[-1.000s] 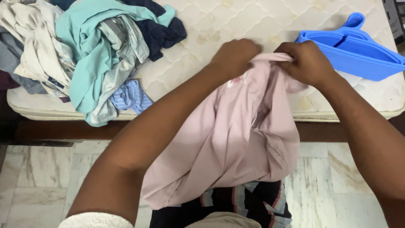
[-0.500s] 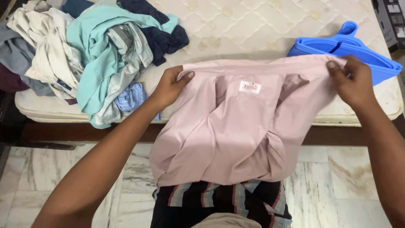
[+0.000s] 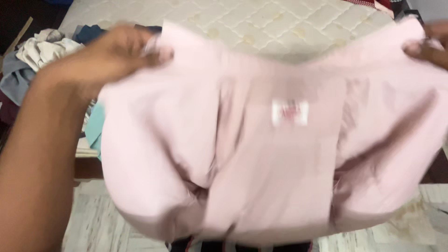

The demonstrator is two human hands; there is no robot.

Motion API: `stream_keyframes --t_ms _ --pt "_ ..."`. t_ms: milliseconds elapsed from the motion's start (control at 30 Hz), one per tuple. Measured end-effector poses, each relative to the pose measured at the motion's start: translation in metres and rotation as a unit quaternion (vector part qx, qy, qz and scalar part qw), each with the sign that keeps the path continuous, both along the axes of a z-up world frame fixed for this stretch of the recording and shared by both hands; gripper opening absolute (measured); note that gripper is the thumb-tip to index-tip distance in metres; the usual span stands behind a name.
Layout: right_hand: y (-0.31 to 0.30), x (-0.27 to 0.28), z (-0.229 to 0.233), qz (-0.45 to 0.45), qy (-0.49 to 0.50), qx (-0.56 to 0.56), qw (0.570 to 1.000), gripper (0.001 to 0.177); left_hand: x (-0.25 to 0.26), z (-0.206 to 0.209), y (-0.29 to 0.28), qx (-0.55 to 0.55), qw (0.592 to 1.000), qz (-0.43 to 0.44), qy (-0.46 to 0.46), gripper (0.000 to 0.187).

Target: The person gathers and stacks blue plastic hangers on a mattress, then picks up a pink shirt, places it on a hanger, and buttons the shirt while it is on the hanger.

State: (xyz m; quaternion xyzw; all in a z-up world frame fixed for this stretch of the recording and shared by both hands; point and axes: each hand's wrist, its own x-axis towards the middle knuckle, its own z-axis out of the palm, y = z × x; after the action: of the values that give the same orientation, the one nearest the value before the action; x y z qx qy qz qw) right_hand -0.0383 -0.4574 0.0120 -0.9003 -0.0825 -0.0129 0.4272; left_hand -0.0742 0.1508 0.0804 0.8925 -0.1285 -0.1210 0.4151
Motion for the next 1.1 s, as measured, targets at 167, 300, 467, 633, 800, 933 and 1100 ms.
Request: stream_keyframes --t_ms 167,300,467,633,800,933,1100 --pt "0.034 0.116 -0.025 -0.056 -0.077 -0.132 0.987 0.035 0.143 -0.065 -0.023 0.052 0.936 -0.012 -0.349 0.043" --pt "0.075 0.166 -0.121 -0.076 -0.16 -0.238 0.955 0.054 0.187 -0.181 -0.039 0.123 0.953 0.158 -0.226 0.043" --pt "0.132 0.147 -0.243 0.0 -0.112 -0.347 0.931 0.084 0.185 -0.301 -0.073 0.164 0.945 0.083 -0.272 0.07" --pt "0.16 0.113 -0.298 0.046 0.085 -0.334 0.938 0.123 0.161 -0.351 -0.088 0.285 0.948 -0.013 -0.138 0.106" --pt "0.161 0.107 -0.329 0.032 0.12 -0.306 0.944 0.141 0.151 -0.365 -0.088 0.366 0.929 0.057 -0.007 0.137" --pt "0.16 0.111 -0.348 0.023 0.119 -0.308 0.944 0.145 0.158 -0.37 -0.097 0.382 0.921 0.073 0.008 0.144" --pt "0.162 0.111 -0.365 0.016 0.109 -0.313 0.943 0.145 0.165 -0.384 -0.1 0.379 0.921 0.085 0.011 0.149"
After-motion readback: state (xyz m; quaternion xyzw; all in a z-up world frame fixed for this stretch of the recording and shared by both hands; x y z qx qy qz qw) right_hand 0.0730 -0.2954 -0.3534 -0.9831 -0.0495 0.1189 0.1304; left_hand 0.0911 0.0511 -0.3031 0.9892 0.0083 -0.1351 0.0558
